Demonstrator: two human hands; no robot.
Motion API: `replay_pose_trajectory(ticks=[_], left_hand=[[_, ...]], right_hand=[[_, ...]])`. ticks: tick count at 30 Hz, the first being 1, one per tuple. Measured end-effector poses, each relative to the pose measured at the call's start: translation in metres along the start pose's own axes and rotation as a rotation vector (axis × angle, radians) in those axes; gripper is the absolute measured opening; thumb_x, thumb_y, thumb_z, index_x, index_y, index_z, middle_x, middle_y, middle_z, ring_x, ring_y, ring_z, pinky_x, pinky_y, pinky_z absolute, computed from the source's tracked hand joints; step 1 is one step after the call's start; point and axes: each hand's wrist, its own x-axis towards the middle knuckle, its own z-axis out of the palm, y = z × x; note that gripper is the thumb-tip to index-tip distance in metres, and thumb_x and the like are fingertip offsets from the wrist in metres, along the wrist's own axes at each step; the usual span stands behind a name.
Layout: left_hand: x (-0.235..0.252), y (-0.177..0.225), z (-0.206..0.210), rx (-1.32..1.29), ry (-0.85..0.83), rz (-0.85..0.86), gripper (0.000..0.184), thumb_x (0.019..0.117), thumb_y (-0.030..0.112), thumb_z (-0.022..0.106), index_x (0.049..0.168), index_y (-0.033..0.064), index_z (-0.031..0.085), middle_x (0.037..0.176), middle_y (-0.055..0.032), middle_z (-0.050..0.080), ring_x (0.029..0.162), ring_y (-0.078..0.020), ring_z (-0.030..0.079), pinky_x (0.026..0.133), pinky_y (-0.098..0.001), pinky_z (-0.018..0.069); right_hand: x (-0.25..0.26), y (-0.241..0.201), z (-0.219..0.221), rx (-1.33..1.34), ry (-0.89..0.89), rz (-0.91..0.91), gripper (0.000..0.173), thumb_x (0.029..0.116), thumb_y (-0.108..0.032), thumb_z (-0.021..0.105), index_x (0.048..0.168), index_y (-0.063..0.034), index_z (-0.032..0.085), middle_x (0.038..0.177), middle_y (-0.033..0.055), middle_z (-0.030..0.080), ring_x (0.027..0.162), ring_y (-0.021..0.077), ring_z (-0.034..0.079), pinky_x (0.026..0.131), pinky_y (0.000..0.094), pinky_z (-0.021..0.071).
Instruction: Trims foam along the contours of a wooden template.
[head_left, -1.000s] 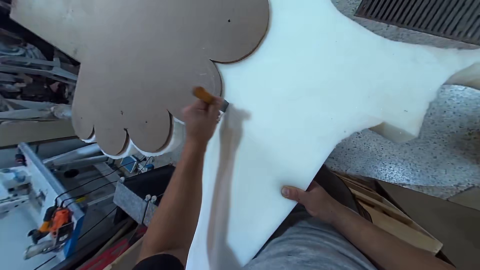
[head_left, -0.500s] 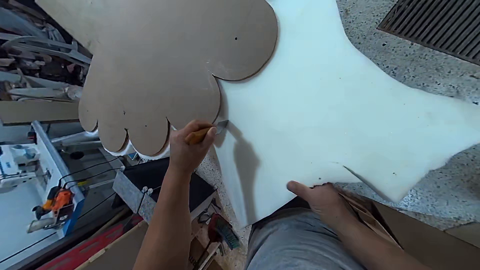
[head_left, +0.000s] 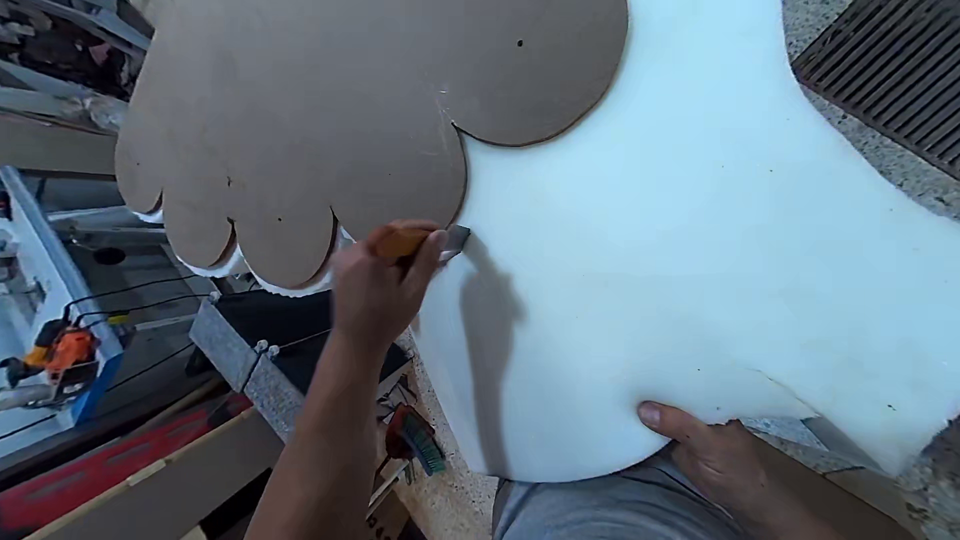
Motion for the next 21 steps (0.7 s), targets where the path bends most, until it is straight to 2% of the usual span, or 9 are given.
replay_pose_trajectory(ticks=[3, 5, 7, 9, 11, 14, 16, 18, 21], left_hand=[[-0.006, 0.008, -0.011, -0.143, 0.148, 0.079, 0.019, 0.1001, 0.017, 0.068, 0.111, 0.0018, 0.070, 0.099, -0.0044, 0.076, 0.078, -0.0103, 0.072, 0.070, -0.0305, 0.0635], [-0.003, -0.011, 0.021, -0.111, 0.100, 0.075, 0.022, 0.1006, 0.020, 0.067, 0.111, 0.0014, 0.071, 0.099, -0.0065, 0.075, 0.082, -0.0099, 0.072, 0.075, -0.0314, 0.0634], [0.001, -0.027, 0.047, -0.049, 0.018, 0.018, 0.025, 0.1004, 0.025, 0.067, 0.111, 0.0039, 0.075, 0.099, -0.0068, 0.077, 0.082, -0.0091, 0.073, 0.076, -0.0315, 0.0634], [0.011, -0.012, 0.034, -0.101, 0.044, -0.047, 0.024, 0.1015, 0.026, 0.067, 0.111, 0.0056, 0.073, 0.094, -0.0026, 0.076, 0.077, -0.0070, 0.072, 0.071, -0.0298, 0.0633], [0.011, 0.008, 0.017, -0.142, 0.157, -0.085, 0.022, 0.1018, 0.026, 0.067, 0.108, 0.0061, 0.072, 0.089, -0.0004, 0.075, 0.069, -0.0072, 0.070, 0.062, -0.0285, 0.0624], [0.019, 0.000, 0.041, -0.105, 0.256, -0.068, 0.023, 0.1028, 0.026, 0.064, 0.102, 0.0045, 0.073, 0.078, 0.0004, 0.072, 0.062, -0.0058, 0.067, 0.057, -0.0288, 0.0597], [0.032, -0.013, 0.057, -0.048, 0.173, -0.074, 0.027, 0.1029, 0.031, 0.063, 0.101, 0.0069, 0.075, 0.077, 0.0001, 0.072, 0.064, -0.0056, 0.068, 0.060, -0.0303, 0.0603], [0.038, -0.007, 0.041, -0.069, 0.098, -0.074, 0.026, 0.1030, 0.031, 0.064, 0.105, 0.0076, 0.075, 0.080, 0.0008, 0.073, 0.066, -0.0053, 0.067, 0.062, -0.0295, 0.0600], [0.036, 0.020, 0.005, -0.195, 0.215, -0.040, 0.018, 0.1024, 0.021, 0.066, 0.108, 0.0053, 0.070, 0.086, 0.0023, 0.073, 0.067, -0.0064, 0.069, 0.060, -0.0270, 0.0618]], right_hand=[[-0.002, -0.005, -0.002, 0.026, -0.024, -0.005, 0.035, 0.0794, -0.008, 0.086, 0.111, -0.0043, 0.071, 0.102, 0.0145, 0.075, 0.094, 0.0252, 0.074, 0.088, 0.0452, 0.0625], [-0.003, -0.006, 0.000, 0.033, -0.023, 0.003, 0.036, 0.0788, -0.010, 0.087, 0.111, -0.0047, 0.071, 0.101, 0.0139, 0.075, 0.093, 0.0245, 0.075, 0.087, 0.0450, 0.0628], [-0.004, -0.007, 0.001, 0.017, -0.017, 0.008, 0.037, 0.0780, -0.010, 0.088, 0.111, -0.0044, 0.070, 0.101, 0.0138, 0.075, 0.093, 0.0248, 0.075, 0.087, 0.0455, 0.0629], [-0.001, -0.011, 0.000, -0.012, -0.012, -0.004, 0.037, 0.0784, -0.009, 0.087, 0.111, -0.0043, 0.070, 0.102, 0.0131, 0.075, 0.095, 0.0245, 0.074, 0.088, 0.0454, 0.0624], [-0.004, -0.009, -0.002, -0.011, -0.017, 0.002, 0.035, 0.0796, -0.009, 0.087, 0.111, -0.0042, 0.071, 0.103, 0.0135, 0.075, 0.096, 0.0245, 0.074, 0.090, 0.0452, 0.0620], [-0.001, -0.007, 0.000, 0.001, -0.019, -0.002, 0.036, 0.0792, -0.009, 0.087, 0.111, -0.0040, 0.071, 0.103, 0.0142, 0.075, 0.095, 0.0252, 0.074, 0.089, 0.0459, 0.0622], [-0.002, -0.008, 0.002, -0.001, -0.012, 0.000, 0.036, 0.0791, -0.008, 0.087, 0.111, -0.0038, 0.071, 0.103, 0.0138, 0.075, 0.096, 0.0252, 0.074, 0.090, 0.0460, 0.0622], [-0.005, -0.010, 0.001, -0.004, -0.008, 0.013, 0.035, 0.0789, -0.008, 0.087, 0.110, -0.0047, 0.071, 0.103, 0.0127, 0.076, 0.095, 0.0239, 0.074, 0.090, 0.0447, 0.0622], [-0.005, -0.010, -0.001, 0.008, -0.004, 0.027, 0.035, 0.0799, -0.007, 0.086, 0.111, -0.0058, 0.071, 0.104, 0.0115, 0.076, 0.097, 0.0228, 0.074, 0.091, 0.0434, 0.0617]])
